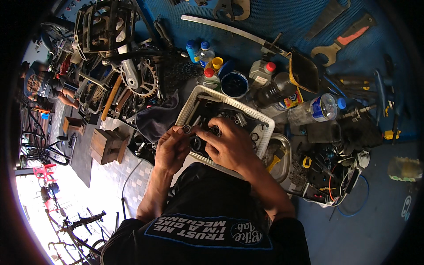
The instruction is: The person handles small bicycle parts, applies lubricant, and wipes a brake lever with a cloth. They also use a screwdriver on a component and continue cleaning the brake lever.
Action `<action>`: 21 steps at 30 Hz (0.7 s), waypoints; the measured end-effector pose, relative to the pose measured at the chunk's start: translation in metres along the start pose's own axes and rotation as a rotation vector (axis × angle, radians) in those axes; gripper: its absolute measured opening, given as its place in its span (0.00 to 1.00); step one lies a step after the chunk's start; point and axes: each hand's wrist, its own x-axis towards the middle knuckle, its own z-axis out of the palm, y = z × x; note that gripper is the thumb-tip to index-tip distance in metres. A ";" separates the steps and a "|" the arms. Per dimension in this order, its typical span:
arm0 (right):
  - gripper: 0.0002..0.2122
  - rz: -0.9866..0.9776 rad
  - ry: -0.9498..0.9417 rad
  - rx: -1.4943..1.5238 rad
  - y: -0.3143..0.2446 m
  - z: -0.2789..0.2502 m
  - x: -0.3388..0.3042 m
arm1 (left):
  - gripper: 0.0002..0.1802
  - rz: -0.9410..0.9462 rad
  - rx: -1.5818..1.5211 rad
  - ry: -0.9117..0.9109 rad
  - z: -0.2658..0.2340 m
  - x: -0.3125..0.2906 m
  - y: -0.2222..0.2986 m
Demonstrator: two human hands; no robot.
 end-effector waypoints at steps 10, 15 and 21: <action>0.36 0.041 -0.098 -0.178 -0.015 -0.002 0.005 | 0.04 0.081 0.083 0.088 0.019 0.002 0.002; 0.34 0.095 -0.163 -0.269 -0.005 -0.006 -0.001 | 0.05 -0.007 0.027 -0.035 -0.001 0.004 0.005; 0.18 0.236 -0.006 0.138 -0.019 0.004 -0.006 | 0.10 -0.021 -0.240 -0.011 0.015 0.002 -0.002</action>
